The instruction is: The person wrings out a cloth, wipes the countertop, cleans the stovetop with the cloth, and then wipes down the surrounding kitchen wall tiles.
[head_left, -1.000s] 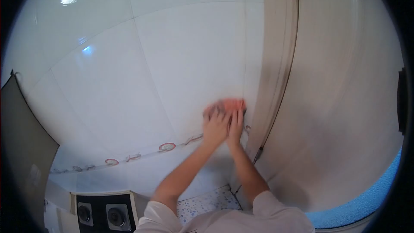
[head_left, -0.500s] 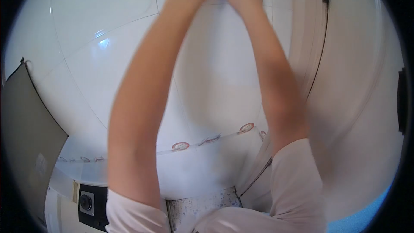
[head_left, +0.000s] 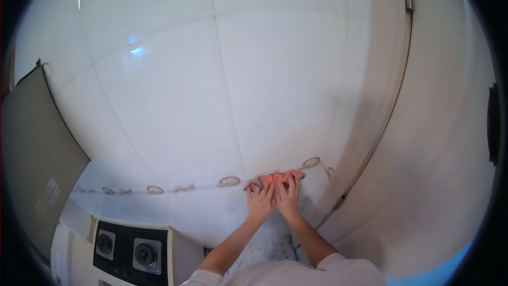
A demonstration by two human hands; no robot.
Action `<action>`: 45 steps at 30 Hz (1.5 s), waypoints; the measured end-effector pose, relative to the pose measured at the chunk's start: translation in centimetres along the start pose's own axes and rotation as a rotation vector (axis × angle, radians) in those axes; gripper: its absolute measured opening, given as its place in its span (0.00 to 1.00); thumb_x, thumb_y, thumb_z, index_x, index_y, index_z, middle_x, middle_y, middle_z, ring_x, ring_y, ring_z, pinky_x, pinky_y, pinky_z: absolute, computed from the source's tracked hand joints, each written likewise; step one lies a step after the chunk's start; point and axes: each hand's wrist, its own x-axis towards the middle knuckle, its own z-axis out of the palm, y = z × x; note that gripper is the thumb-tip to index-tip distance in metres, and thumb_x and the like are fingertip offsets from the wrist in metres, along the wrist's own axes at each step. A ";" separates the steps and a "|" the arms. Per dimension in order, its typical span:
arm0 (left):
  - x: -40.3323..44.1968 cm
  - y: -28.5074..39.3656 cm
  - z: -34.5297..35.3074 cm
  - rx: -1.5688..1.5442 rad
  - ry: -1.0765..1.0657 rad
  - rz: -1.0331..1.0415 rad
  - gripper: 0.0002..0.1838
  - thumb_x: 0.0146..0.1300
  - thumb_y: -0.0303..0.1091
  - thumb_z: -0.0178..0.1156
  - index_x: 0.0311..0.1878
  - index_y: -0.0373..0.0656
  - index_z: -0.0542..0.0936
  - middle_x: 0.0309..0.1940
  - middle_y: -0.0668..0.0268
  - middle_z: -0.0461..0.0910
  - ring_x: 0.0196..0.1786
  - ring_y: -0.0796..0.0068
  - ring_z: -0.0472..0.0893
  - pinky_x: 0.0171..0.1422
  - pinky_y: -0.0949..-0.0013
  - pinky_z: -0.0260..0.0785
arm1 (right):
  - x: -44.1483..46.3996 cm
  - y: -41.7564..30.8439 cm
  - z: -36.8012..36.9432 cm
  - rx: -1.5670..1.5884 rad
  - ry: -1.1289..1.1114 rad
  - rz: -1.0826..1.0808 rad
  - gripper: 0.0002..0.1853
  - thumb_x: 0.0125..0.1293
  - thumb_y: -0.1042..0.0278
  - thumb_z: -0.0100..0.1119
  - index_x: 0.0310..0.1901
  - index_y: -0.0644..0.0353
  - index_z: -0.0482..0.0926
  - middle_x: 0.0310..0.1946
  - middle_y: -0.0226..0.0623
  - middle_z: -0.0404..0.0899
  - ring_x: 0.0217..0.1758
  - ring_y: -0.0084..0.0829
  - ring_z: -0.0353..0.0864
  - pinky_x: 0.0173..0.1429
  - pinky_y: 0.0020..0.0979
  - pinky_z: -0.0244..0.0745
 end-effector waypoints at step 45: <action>36.1 7.2 -16.2 0.154 0.605 0.307 0.31 0.66 0.38 0.59 0.75 0.57 0.75 0.73 0.65 0.73 0.76 0.52 0.66 0.79 0.28 0.48 | 36.2 -2.2 -18.8 -0.076 0.610 -0.244 0.28 0.74 0.68 0.56 0.72 0.68 0.69 0.77 0.60 0.62 0.80 0.62 0.61 0.81 0.52 0.63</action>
